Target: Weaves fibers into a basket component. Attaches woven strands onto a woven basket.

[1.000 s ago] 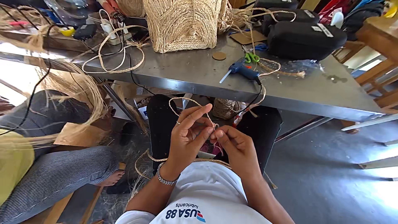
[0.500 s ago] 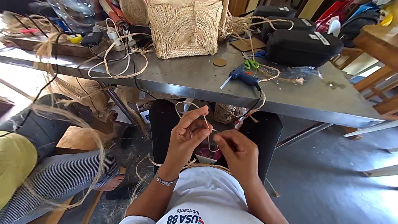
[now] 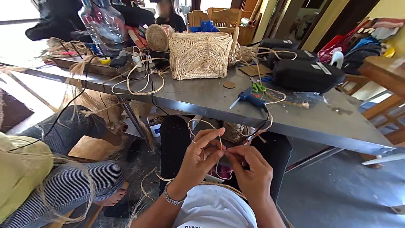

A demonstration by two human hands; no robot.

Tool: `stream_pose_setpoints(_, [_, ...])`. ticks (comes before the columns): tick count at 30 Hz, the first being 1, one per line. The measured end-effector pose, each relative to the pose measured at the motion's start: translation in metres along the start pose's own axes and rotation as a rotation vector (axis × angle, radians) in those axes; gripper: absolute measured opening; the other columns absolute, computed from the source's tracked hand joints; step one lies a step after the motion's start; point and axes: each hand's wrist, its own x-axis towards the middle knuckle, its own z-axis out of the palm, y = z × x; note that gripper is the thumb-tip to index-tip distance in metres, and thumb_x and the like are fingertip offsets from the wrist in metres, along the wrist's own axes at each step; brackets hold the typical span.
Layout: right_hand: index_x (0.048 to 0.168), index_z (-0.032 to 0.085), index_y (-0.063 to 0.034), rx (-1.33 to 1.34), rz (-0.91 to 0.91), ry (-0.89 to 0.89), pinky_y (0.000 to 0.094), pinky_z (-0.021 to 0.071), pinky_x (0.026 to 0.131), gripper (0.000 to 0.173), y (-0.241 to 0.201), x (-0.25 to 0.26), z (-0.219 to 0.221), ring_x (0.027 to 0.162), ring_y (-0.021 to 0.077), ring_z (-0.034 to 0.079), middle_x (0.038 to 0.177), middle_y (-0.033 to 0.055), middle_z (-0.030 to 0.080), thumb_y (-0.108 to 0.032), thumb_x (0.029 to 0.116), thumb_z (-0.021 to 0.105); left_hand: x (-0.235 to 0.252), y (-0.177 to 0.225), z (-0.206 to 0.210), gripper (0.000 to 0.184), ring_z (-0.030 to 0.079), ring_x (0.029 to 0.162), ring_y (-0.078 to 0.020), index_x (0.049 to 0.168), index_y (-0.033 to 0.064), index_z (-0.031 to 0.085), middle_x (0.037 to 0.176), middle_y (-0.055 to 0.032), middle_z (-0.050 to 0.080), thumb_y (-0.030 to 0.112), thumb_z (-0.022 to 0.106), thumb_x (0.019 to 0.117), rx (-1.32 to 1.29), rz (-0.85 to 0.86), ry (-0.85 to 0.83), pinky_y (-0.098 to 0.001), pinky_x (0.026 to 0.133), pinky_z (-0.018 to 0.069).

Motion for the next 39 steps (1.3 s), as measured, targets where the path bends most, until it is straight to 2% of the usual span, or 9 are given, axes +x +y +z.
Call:
stream_pose_setpoints(12, [0.101, 0.076, -0.0076, -0.031, 0.016, -0.035, 0.018, 0.0535, 0.076, 0.014, 0.001, -0.001, 0.0, 0.085, 0.0046, 0.063, 0.095, 0.0009, 0.071, -0.019, 0.1, 0.068, 0.0, -0.008, 0.003, 0.042, 0.067, 0.1, -0.0155, 0.139, -0.0033, 0.059, 0.133, -0.016, 0.058, -0.001, 0.063, 0.0978, 0.364, 0.18, 0.051, -0.031, 0.087, 0.0614])
stream_pose_setpoints(19, [0.101, 0.075, -0.0063, 0.001, 0.041, -0.076, 0.018, 0.0542, 0.075, 0.02, -0.001, -0.002, 0.0, 0.085, 0.0048, 0.064, 0.094, 0.0011, 0.07, -0.021, 0.104, 0.062, -0.001, -0.007, 0.005, 0.042, 0.068, 0.1, -0.0162, 0.138, -0.0041, 0.059, 0.132, -0.0162, 0.058, -0.001, 0.064, 0.0974, 0.383, 0.2, 0.088, -0.0321, 0.087, 0.0628])
stream_pose_setpoints(25, [0.101, 0.07, -0.0028, 0.412, 0.26, -0.203, 0.0194, 0.0569, 0.073, 0.024, -0.006, -0.004, 0.002, 0.08, 0.0049, 0.066, 0.088, -0.0001, 0.069, -0.016, 0.1085, 0.051, -0.001, -0.004, 0.008, 0.045, 0.068, 0.102, -0.0184, 0.139, -0.0056, 0.057, 0.134, -0.0172, 0.056, -0.002, 0.067, 0.0956, 0.204, 0.182, 0.106, -0.0331, 0.088, 0.0631])
stream_pose_setpoints(31, [0.096, 0.066, -0.0047, 0.809, 0.51, -0.303, 0.0174, 0.0501, 0.065, 0.028, -0.009, -0.007, 0.004, 0.07, 0.0026, 0.057, 0.08, -0.0028, 0.061, -0.016, 0.1106, 0.045, -0.001, -0.002, 0.007, 0.048, 0.068, 0.102, -0.0203, 0.14, -0.0067, 0.055, 0.137, -0.018, 0.055, -0.003, 0.069, 0.0942, 0.009, 0.068, 0.071, -0.0333, 0.088, 0.0626])
stream_pose_setpoints(39, [0.094, 0.067, -0.005, 1.012, 0.624, -0.335, 0.0191, 0.0497, 0.064, 0.032, -0.008, -0.009, 0.009, 0.068, 0.0038, 0.056, 0.078, -0.0016, 0.059, -0.021, 0.111, 0.046, 0.0, -0.003, 0.004, 0.052, 0.067, 0.1, -0.0202, 0.143, -0.0068, 0.052, 0.139, -0.0182, 0.053, -0.004, 0.069, 0.0934, -0.117, 0.037, 0.019, -0.0333, 0.088, 0.0613])
